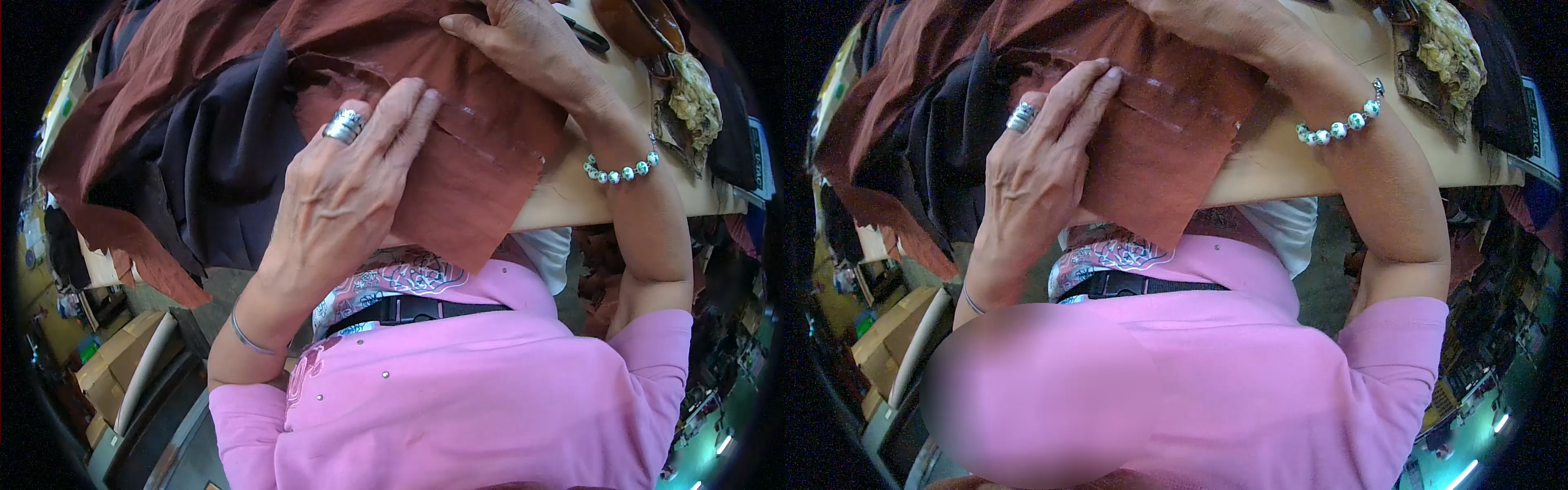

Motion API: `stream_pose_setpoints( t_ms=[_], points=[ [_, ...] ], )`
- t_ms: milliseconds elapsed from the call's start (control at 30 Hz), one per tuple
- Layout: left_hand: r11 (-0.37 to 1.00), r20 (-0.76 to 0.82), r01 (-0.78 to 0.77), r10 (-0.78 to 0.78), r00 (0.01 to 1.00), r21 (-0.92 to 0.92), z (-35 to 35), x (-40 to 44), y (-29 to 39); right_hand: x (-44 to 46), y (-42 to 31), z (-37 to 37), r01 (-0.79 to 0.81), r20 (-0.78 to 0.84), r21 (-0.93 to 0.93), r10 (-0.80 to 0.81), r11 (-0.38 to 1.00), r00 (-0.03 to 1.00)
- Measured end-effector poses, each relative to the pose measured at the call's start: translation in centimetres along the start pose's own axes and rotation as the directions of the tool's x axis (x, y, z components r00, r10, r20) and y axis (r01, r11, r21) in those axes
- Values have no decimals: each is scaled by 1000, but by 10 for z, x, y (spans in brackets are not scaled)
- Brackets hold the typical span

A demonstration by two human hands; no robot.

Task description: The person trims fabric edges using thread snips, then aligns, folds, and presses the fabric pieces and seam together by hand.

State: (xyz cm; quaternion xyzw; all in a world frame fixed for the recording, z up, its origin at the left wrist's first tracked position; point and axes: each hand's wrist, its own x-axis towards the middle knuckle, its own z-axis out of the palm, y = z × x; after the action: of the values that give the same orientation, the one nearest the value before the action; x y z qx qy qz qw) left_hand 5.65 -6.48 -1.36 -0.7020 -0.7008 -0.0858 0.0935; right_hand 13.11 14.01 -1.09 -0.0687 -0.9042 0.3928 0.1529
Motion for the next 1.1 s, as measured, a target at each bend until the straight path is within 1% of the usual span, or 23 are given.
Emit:
stream_pose_setpoints(
  t_ms=[33,67,133,167,233,333,433,567,633,667,767,833,933,967,1067,1100],
  points=[
    [1000,-8,-1,1,1000,4,0,1,0,-1,1,1,57,-21,33,-56,998,998],
    [999,24,35,-35,999,2,-1,1,2,-2,2,1,113,-45,63,-111,992,993],
    [995,90,102,-102,991,-1,-5,0,7,-1,1,1,71,-30,53,-70,996,997],
    [995,73,100,-100,992,5,-4,0,7,-1,1,0,49,-24,45,-48,998,999],
    [995,41,101,-101,994,14,-2,-2,8,-1,3,0,60,-24,15,-60,998,998],
    [998,112,42,-46,993,37,-10,-1,7,0,2,-1,52,-7,-10,-52,999,999],
    [993,139,-13,-3,990,120,-13,-1,12,-1,-2,-4,30,12,-18,-30,999,999],
    [993,56,-8,2,998,116,-6,-2,11,2,4,-3,-32,42,-18,33,999,999],
    [994,13,21,-23,1000,109,-2,-3,13,2,6,-2,-29,25,-10,29,1000,999],
    [994,33,15,-18,999,105,-3,-3,13,2,6,-2,-27,18,-7,27,1000,999],
    [994,87,9,-19,996,108,-5,-3,12,2,11,0,43,3,-10,-43,999,999],
    [992,122,23,-38,992,126,-6,-3,17,0,4,-2,33,1,-3,-33,999,999],
    [967,119,-19,-12,993,252,-4,-1,25,0,2,-3,-19,14,20,18,1000,1000],
    [938,169,-47,-12,986,344,-6,0,28,1,2,-2,-42,22,29,41,999,999],
    [966,143,-84,50,989,246,-9,3,23,3,0,-4,-100,57,-92,106,991,993],
    [992,103,-46,34,994,116,-11,3,17,5,-2,-7,-98,89,-139,111,985,990]
  ],
)
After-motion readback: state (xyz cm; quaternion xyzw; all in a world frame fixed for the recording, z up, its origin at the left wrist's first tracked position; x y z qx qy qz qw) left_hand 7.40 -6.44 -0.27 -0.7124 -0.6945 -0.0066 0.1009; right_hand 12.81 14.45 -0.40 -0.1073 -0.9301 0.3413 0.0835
